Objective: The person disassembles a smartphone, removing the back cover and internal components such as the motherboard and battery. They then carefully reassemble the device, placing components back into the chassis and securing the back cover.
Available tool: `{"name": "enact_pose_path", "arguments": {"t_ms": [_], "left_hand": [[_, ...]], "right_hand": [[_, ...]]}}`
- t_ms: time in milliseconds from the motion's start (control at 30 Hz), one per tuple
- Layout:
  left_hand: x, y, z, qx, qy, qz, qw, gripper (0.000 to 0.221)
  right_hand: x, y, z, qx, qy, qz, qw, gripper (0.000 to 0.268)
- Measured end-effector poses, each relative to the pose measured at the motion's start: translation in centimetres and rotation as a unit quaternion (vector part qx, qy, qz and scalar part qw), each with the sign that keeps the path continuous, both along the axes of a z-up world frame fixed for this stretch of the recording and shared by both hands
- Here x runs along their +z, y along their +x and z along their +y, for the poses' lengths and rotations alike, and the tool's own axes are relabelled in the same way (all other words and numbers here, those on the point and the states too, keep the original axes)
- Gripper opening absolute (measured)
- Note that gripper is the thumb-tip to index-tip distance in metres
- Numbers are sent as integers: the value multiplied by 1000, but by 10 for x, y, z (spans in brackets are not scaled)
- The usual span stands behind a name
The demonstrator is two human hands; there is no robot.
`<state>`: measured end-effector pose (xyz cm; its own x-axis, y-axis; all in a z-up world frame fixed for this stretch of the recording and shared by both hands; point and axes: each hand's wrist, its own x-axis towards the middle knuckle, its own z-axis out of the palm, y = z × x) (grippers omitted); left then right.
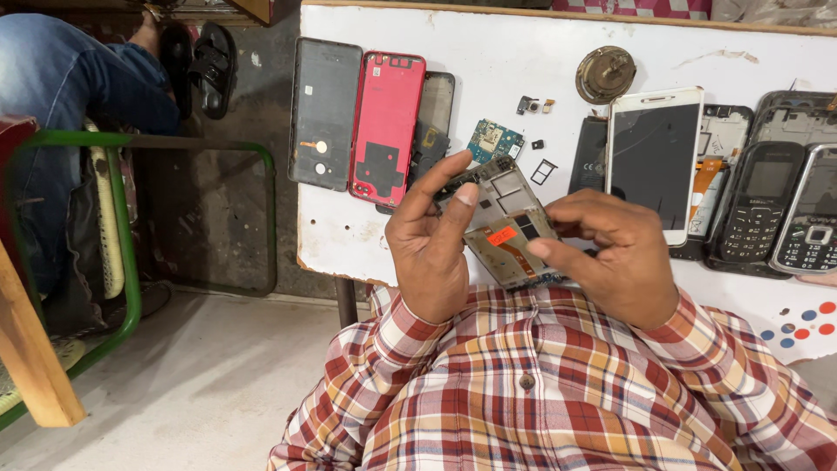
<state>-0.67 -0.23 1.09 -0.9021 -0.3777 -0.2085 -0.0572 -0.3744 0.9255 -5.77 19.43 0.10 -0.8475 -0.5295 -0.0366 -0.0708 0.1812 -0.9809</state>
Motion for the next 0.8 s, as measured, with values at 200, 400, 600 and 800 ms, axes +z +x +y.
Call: {"name": "enact_pose_path", "arguments": {"t_ms": [200,400,600,800], "left_hand": [[4,4,-5,-58,70,-25,996,35],[-1,11,-13,-147,-61,-2,987,29],[-1,14,-19,-225,74,-93,967,34],[-1,16,-21,-243,118,-97,958,34]], "right_hand": [[2,-17,11,-30,1,-138,990,13],[14,-48,40,78,80,-191,975,16],[16,-65,48,151,227,-249,929,23],[7,-60,49,139,119,-304,935,29]]}}
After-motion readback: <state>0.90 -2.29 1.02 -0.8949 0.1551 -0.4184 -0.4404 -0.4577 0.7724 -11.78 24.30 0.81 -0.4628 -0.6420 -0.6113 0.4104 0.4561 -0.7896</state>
